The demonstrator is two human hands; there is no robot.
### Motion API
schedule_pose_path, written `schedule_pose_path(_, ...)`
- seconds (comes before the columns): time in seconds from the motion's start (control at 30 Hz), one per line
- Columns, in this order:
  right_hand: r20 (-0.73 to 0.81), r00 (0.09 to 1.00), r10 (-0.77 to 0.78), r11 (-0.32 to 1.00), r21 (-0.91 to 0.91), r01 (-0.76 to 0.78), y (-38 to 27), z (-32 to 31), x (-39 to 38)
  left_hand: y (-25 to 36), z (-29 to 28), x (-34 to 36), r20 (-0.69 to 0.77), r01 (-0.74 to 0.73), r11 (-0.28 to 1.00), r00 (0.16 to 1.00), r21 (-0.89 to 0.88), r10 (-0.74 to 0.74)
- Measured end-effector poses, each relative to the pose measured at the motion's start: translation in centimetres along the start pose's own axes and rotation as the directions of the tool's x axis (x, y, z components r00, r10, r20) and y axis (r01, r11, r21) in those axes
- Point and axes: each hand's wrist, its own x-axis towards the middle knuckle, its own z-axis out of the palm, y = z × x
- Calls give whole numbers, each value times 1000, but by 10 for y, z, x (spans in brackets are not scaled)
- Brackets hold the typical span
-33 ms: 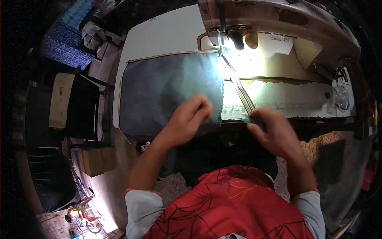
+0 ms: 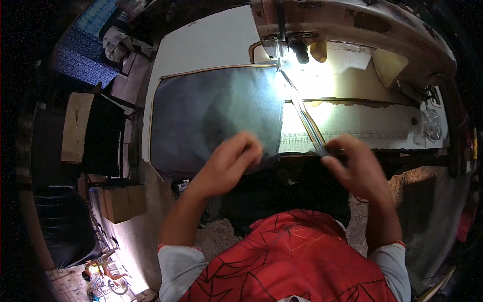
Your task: Sewing a piece of fabric using an industrial sewing machine and trimming threads with snips.
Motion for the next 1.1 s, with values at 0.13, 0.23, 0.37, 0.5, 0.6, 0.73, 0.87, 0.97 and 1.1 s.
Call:
schedule_pose_path(0.13,-255,960,120,992,8,-122,36,-37,2,-26,2,-72,169,182,979,972,-94,-164)
schedule_pose_path(0.23,-197,980,-39,998,-59,28,21,-31,15,-49,30,-87,-20,261,932,961,-251,-275)
schedule_pose_path(0.37,138,976,-171,985,20,169,-4,1,21,-38,37,-64,-208,-54,920,978,-388,-30)
schedule_pose_path(0.5,97,918,-384,910,-128,394,7,42,12,-14,30,-51,-229,-177,903,969,-391,91)
schedule_pose_path(0.6,51,903,-426,894,-131,429,7,56,9,4,31,-37,-217,-242,897,961,-370,170)
schedule_pose_path(0.73,-9,902,-431,900,-74,429,2,71,13,17,39,-15,-192,-270,905,957,-330,216)
schedule_pose_path(0.87,99,911,-400,912,-54,406,4,73,16,20,37,-7,-159,-218,926,972,-308,176)
schedule_pose_path(0.97,12,957,-291,956,-14,291,9,50,7,18,35,-6,-198,-243,936,960,-254,196)
schedule_pose_path(1.1,45,926,-374,926,-28,375,4,61,4,18,38,-2,-215,-260,908,957,-329,196)
